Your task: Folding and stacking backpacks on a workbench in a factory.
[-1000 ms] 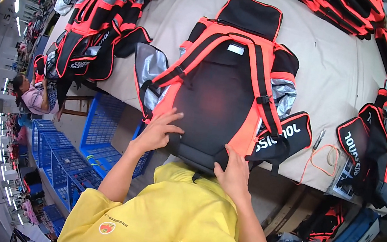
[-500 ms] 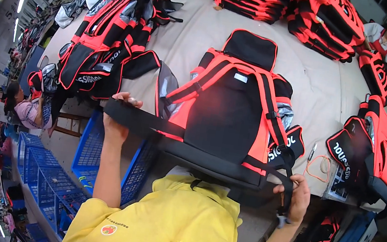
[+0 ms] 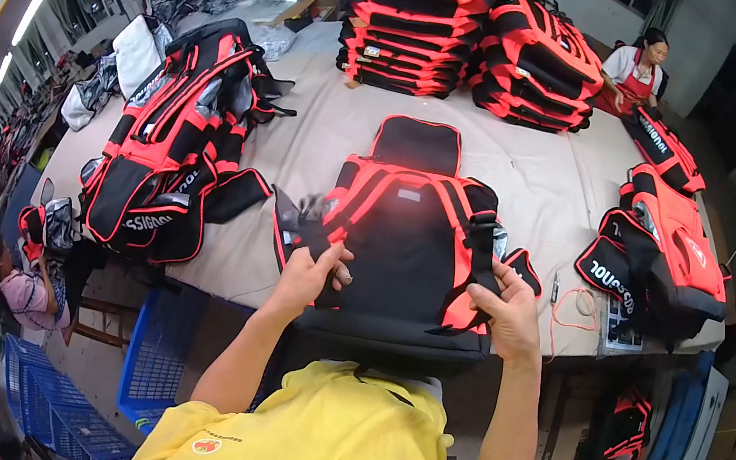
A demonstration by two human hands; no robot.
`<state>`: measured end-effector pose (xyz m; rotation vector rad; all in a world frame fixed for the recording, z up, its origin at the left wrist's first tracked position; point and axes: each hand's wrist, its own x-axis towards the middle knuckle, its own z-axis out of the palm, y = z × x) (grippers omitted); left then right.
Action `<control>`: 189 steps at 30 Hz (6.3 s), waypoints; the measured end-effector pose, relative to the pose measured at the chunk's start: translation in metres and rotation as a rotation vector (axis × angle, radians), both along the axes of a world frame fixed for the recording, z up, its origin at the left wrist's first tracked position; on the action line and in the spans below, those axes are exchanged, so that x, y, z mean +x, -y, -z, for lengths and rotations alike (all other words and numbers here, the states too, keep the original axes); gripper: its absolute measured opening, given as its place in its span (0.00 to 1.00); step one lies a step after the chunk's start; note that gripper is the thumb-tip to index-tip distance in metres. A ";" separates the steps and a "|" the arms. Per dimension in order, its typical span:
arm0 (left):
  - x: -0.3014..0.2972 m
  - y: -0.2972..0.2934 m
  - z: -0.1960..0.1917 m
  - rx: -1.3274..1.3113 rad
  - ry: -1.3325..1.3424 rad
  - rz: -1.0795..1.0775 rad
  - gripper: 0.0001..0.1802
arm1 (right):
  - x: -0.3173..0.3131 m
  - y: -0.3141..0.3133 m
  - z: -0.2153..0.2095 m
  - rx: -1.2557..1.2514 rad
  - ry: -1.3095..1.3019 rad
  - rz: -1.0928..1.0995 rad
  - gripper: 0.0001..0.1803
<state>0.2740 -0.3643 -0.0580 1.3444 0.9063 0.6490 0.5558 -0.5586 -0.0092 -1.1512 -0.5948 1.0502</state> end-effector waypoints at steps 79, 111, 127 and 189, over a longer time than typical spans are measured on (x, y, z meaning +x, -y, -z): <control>0.144 0.132 0.158 0.991 -0.886 0.621 0.34 | 0.124 0.026 0.224 -0.599 0.885 -0.511 0.17; 0.256 0.069 0.111 1.318 -0.600 0.756 0.34 | 0.086 0.012 -0.054 0.649 -0.189 -0.473 0.14; 0.101 0.027 0.067 1.077 -0.917 0.858 0.09 | 0.114 0.058 0.060 0.009 0.128 0.187 0.14; 0.191 0.029 0.049 1.229 -0.724 1.076 0.13 | 0.110 -0.042 0.288 -0.551 1.384 0.015 0.12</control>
